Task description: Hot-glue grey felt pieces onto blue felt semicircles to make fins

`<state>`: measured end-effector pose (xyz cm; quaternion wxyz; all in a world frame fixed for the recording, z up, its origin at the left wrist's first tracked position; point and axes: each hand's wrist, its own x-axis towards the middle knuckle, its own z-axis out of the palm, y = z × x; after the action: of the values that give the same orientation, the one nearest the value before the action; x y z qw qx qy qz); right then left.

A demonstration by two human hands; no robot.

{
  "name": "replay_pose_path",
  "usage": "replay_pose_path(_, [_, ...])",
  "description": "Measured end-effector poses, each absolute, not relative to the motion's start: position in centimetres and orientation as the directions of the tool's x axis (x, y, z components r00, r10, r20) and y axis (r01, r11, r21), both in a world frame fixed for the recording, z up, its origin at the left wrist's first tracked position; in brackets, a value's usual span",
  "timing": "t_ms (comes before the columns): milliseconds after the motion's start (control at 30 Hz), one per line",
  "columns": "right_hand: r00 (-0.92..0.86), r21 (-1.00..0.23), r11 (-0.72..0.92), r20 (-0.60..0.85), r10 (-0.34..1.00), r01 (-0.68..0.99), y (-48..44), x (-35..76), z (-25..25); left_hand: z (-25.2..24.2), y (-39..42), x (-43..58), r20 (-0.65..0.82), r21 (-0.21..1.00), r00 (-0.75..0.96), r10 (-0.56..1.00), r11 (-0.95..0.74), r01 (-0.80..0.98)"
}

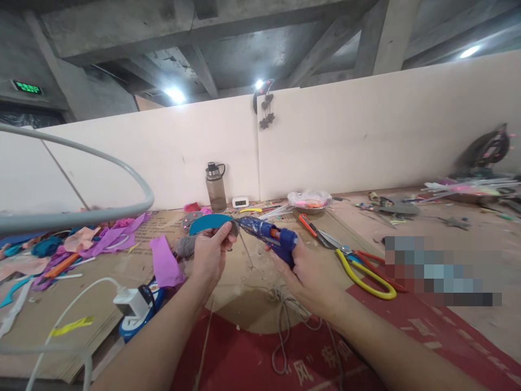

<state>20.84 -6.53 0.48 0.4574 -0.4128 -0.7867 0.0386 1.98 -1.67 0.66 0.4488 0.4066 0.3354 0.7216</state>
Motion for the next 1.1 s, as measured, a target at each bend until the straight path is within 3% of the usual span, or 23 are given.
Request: replay_pose_path(1100, [-0.271, -0.405, 0.721, 0.733, 0.623, 0.562, -6.0, 20.8, -1.1, 0.6, -1.8, 1.9, 0.332, 0.844, -0.250, 0.910, -0.405, -0.353])
